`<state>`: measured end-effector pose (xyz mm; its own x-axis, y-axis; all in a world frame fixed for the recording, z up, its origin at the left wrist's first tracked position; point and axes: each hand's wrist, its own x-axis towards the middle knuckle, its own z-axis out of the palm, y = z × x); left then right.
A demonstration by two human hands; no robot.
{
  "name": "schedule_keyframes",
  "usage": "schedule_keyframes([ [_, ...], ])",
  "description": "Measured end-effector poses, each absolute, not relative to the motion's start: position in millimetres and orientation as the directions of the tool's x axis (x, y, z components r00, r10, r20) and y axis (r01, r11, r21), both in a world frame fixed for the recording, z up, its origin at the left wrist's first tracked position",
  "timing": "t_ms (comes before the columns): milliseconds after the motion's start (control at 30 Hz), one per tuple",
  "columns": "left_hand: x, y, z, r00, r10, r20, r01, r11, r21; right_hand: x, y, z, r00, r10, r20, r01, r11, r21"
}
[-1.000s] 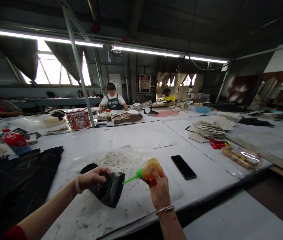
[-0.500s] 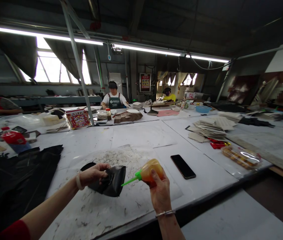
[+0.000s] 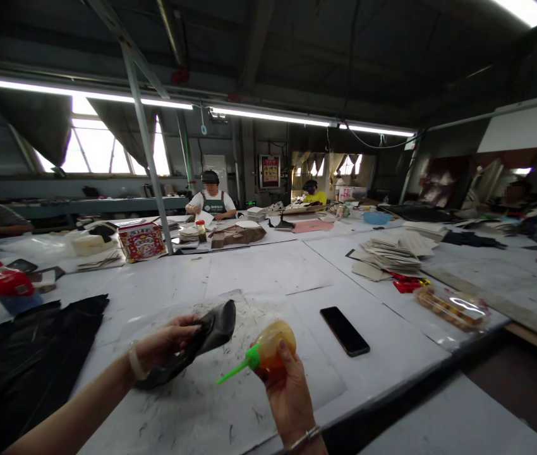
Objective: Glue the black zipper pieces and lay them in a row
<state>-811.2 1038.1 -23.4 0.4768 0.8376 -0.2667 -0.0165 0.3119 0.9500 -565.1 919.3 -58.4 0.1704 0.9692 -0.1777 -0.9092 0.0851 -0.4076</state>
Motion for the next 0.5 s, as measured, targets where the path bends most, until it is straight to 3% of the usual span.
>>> schedule_keyframes([
  [167,-810,1024,15,0.322,0.895,-0.309,0.007,0.324,0.946,-552,928,-44,0.281,0.945,-0.166,-0.925,0.221,-0.308],
  [300,-805,1007,19,0.229,0.905,-0.358,0.067,0.353,0.933,-541,944,-39,0.398,0.912,-0.096,-0.875,0.347,-0.337],
  [500,-791,1002,6,0.220,0.901,-0.373,0.029,0.376,0.926,-542,956,-35,0.471,0.882,-0.018,-0.815,0.428,-0.390],
])
